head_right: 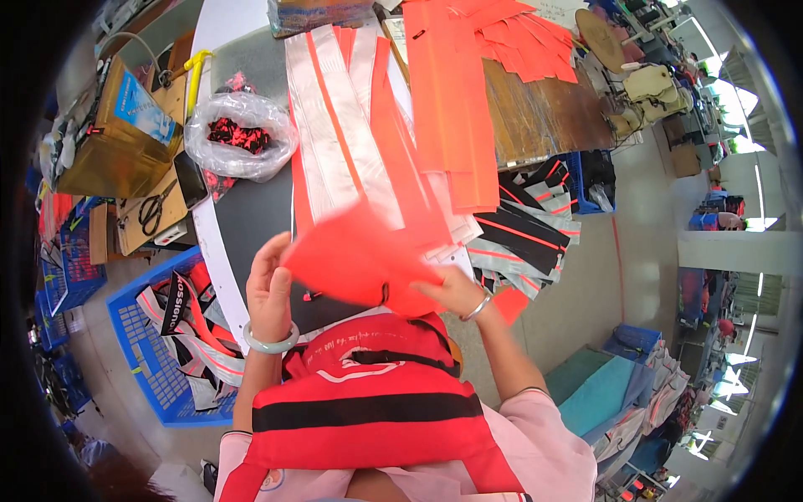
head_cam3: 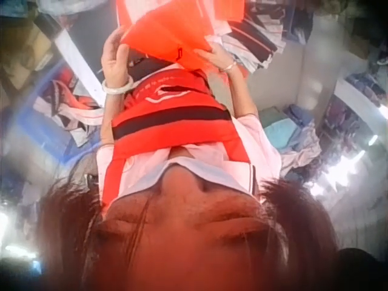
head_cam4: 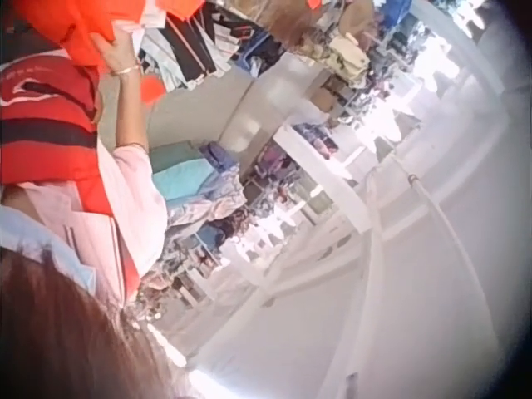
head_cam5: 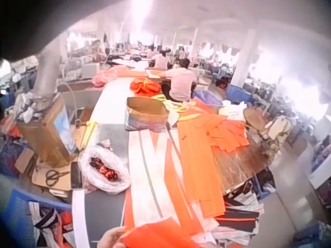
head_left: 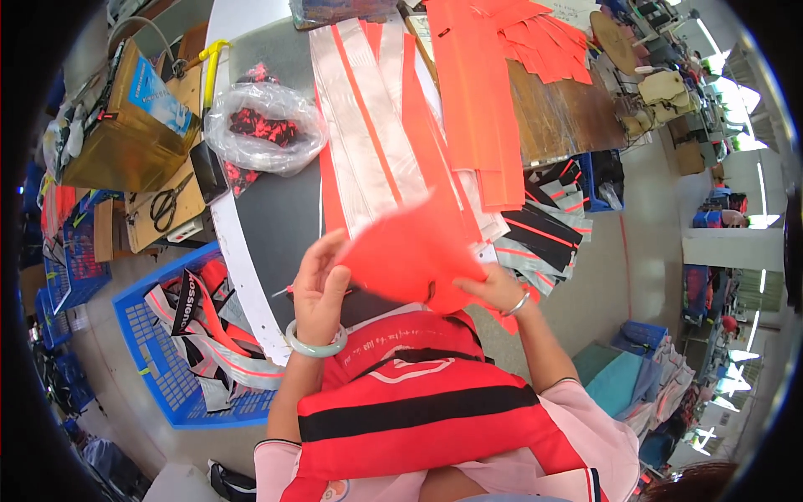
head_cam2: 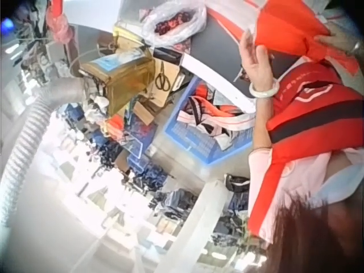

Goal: Sorting and preparing red and white fabric strips on a workbench in a factory setting.

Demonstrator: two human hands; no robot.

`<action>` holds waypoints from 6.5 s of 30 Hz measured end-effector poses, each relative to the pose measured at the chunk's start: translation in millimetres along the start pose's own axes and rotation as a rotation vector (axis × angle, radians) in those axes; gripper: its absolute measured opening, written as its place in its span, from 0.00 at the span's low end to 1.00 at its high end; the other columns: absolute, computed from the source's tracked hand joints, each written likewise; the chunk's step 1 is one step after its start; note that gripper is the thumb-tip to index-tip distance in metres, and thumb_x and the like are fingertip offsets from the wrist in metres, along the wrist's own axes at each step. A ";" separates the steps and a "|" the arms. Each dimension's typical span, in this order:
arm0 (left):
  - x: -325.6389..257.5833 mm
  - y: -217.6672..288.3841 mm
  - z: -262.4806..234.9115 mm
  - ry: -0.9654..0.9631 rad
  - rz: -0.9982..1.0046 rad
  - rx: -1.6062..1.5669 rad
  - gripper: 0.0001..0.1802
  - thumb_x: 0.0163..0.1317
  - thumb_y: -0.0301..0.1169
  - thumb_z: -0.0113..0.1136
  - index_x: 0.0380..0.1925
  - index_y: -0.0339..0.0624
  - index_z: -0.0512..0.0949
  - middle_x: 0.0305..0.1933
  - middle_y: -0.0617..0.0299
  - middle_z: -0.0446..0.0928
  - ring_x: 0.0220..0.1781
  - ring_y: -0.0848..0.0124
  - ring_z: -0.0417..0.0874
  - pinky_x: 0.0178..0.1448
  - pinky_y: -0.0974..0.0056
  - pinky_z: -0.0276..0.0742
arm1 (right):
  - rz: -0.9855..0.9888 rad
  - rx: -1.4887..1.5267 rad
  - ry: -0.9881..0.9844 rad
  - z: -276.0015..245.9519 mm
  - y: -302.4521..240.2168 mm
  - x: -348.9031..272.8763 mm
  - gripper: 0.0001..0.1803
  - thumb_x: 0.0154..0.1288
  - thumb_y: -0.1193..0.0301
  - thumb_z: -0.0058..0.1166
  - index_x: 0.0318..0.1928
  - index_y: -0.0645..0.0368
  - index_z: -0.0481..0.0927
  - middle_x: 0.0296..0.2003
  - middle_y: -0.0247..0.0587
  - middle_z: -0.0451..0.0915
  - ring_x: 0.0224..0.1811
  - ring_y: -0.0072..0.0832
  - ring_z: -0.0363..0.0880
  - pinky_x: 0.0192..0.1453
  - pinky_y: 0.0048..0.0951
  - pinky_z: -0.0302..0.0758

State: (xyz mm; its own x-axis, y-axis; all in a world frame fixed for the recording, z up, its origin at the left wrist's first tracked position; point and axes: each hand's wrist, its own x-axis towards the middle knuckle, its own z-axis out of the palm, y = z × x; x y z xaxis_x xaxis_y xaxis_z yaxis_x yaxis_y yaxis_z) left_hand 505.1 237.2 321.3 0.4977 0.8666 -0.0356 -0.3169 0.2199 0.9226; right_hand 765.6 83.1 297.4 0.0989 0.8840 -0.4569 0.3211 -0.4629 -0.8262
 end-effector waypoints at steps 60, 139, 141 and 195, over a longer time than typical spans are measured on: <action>-49.1 -108.5 -18.7 -0.128 -0.538 0.422 0.13 0.66 0.30 0.58 0.49 0.36 0.78 0.42 0.61 0.80 0.41 0.78 0.80 0.46 0.72 0.75 | 0.233 -0.083 0.876 -178.7 187.6 184.7 0.18 0.56 0.61 0.61 0.40 0.62 0.82 0.36 0.47 0.84 0.41 0.39 0.83 0.46 0.36 0.76; -44.3 -14.8 31.2 0.078 0.084 0.113 0.17 0.61 0.21 0.62 0.49 0.36 0.72 0.44 0.63 0.78 0.46 0.78 0.79 0.49 0.71 0.75 | -0.487 -0.113 -0.071 20.0 -161.8 19.9 0.12 0.56 0.74 0.62 0.42 0.63 0.81 0.35 0.39 0.82 0.37 0.25 0.81 0.43 0.24 0.74; -43.8 2.4 22.2 0.129 0.054 0.102 0.14 0.59 0.22 0.65 0.46 0.37 0.76 0.42 0.60 0.81 0.42 0.75 0.82 0.46 0.70 0.77 | -0.519 -0.207 0.012 32.6 -164.0 13.0 0.04 0.57 0.74 0.60 0.32 0.62 0.81 0.30 0.39 0.82 0.32 0.25 0.81 0.37 0.24 0.74; -46.8 -83.4 -90.0 0.107 -0.112 -0.163 0.13 0.64 0.33 0.59 0.45 0.38 0.78 0.37 0.62 0.81 0.39 0.79 0.80 0.43 0.70 0.75 | -0.772 0.072 0.318 -106.3 -59.2 -3.2 0.20 0.70 0.61 0.44 0.46 0.70 0.75 0.45 0.48 0.76 0.49 0.31 0.74 0.54 0.30 0.69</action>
State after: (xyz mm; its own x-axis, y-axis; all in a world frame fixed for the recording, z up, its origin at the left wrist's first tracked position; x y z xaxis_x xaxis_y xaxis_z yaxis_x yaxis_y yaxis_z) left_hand 435.6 218.6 211.4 0.4513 0.8735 -0.1827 -0.3952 0.3792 0.8367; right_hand 846.4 114.6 382.8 0.1405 0.9255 0.3517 0.3476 0.2865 -0.8928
